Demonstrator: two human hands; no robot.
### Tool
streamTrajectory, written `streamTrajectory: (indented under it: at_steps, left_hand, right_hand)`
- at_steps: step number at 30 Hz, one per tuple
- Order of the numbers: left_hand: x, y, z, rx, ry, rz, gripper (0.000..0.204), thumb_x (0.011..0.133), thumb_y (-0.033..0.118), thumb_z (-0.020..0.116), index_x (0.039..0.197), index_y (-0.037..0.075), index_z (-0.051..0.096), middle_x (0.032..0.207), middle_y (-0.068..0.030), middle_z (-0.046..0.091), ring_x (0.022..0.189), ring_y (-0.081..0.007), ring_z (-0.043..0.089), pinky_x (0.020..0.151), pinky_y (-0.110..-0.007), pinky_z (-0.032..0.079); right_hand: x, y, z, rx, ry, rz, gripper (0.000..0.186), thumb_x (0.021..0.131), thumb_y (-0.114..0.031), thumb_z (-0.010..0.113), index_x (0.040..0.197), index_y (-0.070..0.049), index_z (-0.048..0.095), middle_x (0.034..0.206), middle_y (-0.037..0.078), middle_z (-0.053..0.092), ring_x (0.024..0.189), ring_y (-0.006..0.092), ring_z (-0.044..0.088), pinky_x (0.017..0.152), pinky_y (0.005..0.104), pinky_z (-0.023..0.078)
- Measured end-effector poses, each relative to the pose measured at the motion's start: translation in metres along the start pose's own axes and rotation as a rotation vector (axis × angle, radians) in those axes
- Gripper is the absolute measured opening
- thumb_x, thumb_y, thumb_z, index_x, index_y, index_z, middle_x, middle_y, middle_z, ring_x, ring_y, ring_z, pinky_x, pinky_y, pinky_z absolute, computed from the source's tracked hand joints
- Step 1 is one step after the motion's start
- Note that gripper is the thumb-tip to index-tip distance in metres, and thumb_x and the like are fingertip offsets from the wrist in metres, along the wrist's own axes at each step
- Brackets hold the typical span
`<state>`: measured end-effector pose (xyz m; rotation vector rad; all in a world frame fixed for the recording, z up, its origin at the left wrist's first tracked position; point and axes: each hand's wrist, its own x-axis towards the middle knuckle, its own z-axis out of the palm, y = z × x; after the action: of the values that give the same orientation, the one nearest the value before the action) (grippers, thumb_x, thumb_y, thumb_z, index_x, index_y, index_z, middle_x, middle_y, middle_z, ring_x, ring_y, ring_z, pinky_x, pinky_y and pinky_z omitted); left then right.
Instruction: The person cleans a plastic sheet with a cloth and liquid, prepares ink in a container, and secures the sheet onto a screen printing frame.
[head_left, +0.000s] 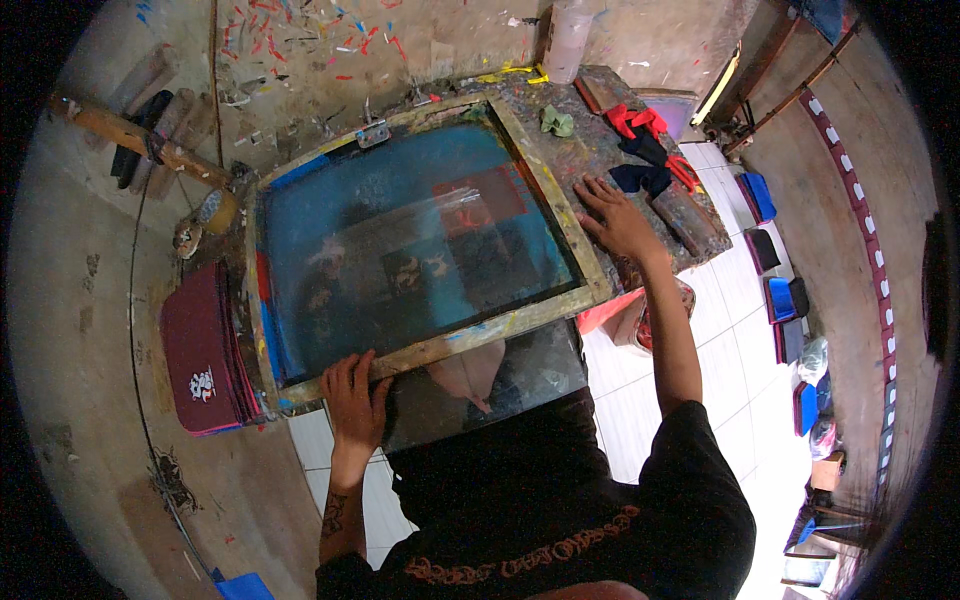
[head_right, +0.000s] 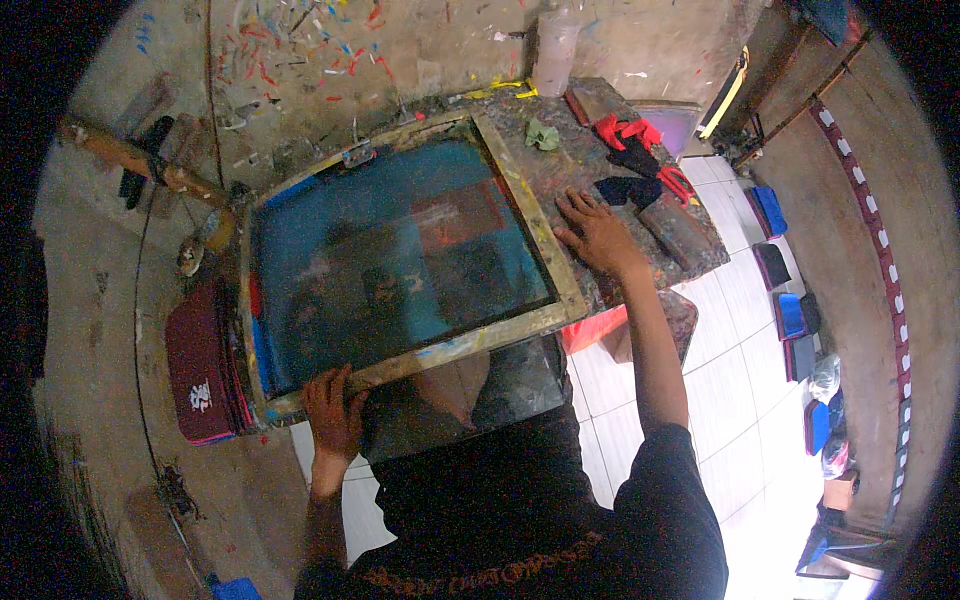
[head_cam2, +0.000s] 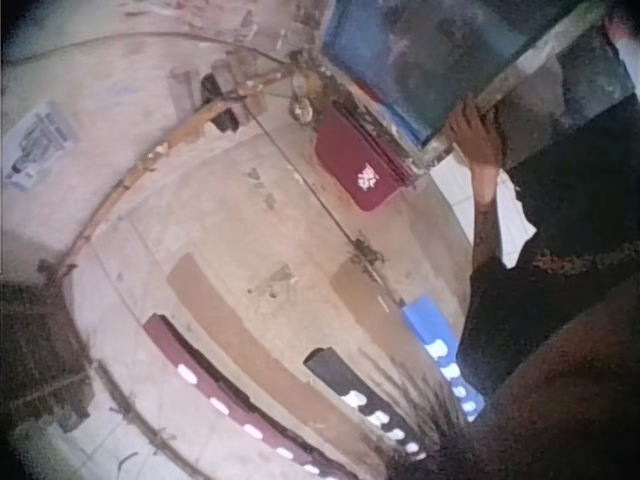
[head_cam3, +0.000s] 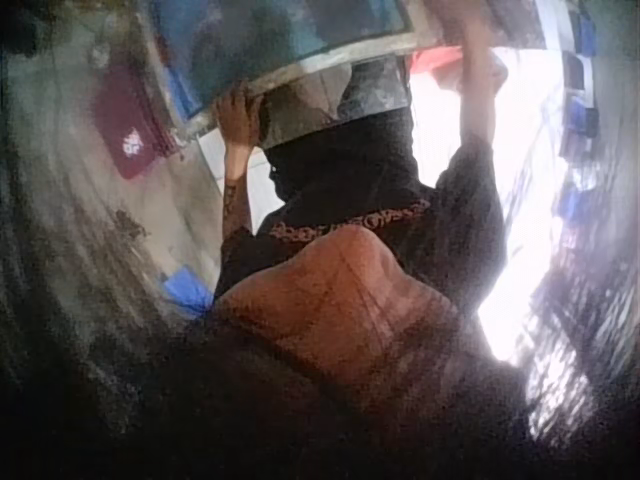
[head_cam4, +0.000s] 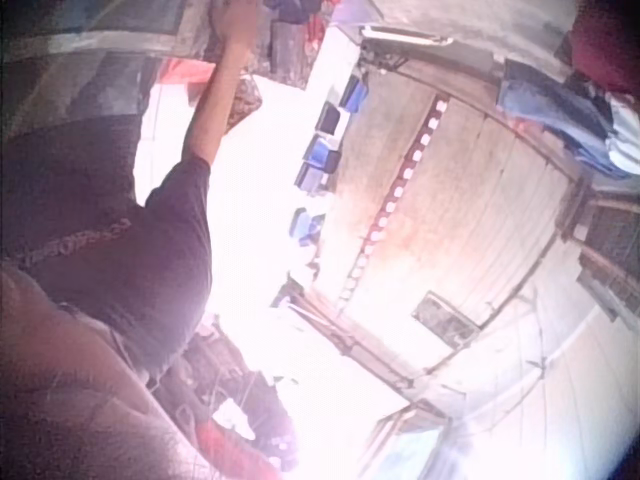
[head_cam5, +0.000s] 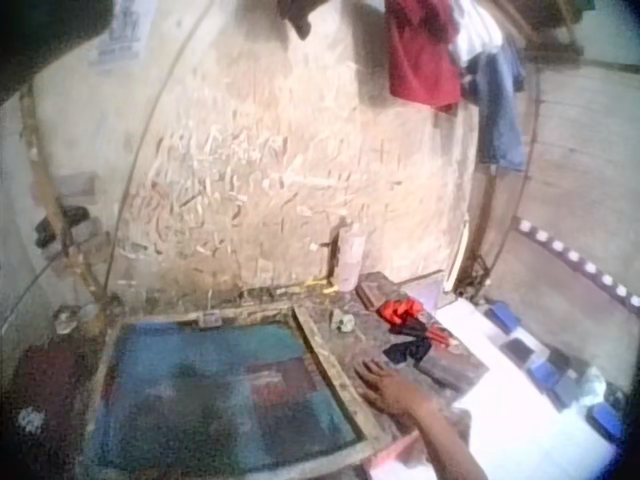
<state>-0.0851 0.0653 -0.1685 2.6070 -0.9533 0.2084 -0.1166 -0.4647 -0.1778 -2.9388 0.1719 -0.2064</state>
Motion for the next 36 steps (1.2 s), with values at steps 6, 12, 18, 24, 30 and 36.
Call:
streamTrajectory:
  at_steps: [6,12,18,24,30,36]
  left_hand:
    - [0.000,-0.001,0.002,0.019,0.011,0.012,0.047,0.094,0.019,0.069,0.137,0.006,0.055,0.126,-0.0192,0.055,0.122,-0.0380,0.049,0.107,-0.054,0.032]
    - [-0.001,-0.003,0.003,-0.008,0.017,0.017,0.046,0.096,0.023,0.067,0.137,0.006,0.055,0.127,-0.0190,0.055,0.122,-0.0379,0.049,0.108,-0.055,0.032]
    - [0.007,0.010,-0.013,-0.047,0.000,0.025,0.048,0.094,0.023,0.068,0.136,0.005,0.055,0.129,-0.0193,0.054,0.123,-0.0381,0.049,0.109,-0.055,0.032]
    - [0.099,0.050,-0.036,-0.234,-0.021,0.318,0.051,0.091,0.027,0.069,0.133,0.001,0.056,0.130,-0.0202,0.055,0.123,-0.0391,0.050,0.108,-0.053,0.035]
    - [0.327,0.136,0.056,-0.313,-0.123,0.604,0.045,0.094,0.029,0.066,0.126,-0.001,0.061,0.132,-0.0198,0.059,0.126,-0.0390,0.052,0.109,-0.046,0.040]
    - [0.453,0.163,0.140,-0.010,-0.365,0.515,0.049,0.096,0.036,0.062,0.118,-0.008,0.065,0.129,-0.0195,0.061,0.128,-0.0369,0.050,0.113,-0.047,0.036]
  right_hand:
    - [0.000,-0.001,-0.003,0.000,-0.019,0.012,0.063,0.103,-0.050,0.047,0.152,-0.010,0.043,0.162,0.016,0.034,0.149,0.0373,0.032,0.122,0.0472,0.026]
    - [0.002,0.001,-0.003,-0.002,-0.053,0.028,0.064,0.104,-0.052,0.044,0.154,-0.012,0.041,0.162,0.016,0.032,0.150,0.0364,0.030,0.123,0.0477,0.026]
    - [0.003,-0.005,-0.014,0.001,-0.054,0.037,0.066,0.103,-0.053,0.045,0.155,-0.013,0.039,0.162,0.016,0.034,0.150,0.0356,0.030,0.122,0.0487,0.027]
    - [0.043,0.007,-0.050,-0.006,0.236,0.071,0.056,0.099,-0.046,0.057,0.140,-0.008,0.058,0.148,0.017,0.052,0.141,0.0355,0.044,0.115,0.0496,0.036]
    - [0.166,0.052,-0.053,0.078,0.038,0.110,0.048,0.089,-0.042,0.070,0.117,-0.003,0.072,0.117,0.024,0.069,0.111,0.0421,0.064,0.099,0.0502,0.048]
    - [0.202,0.084,-0.023,-0.032,-0.007,-0.030,0.045,0.081,-0.036,0.079,0.113,-0.005,0.074,0.114,0.020,0.069,0.112,0.0367,0.061,0.096,0.0458,0.050]
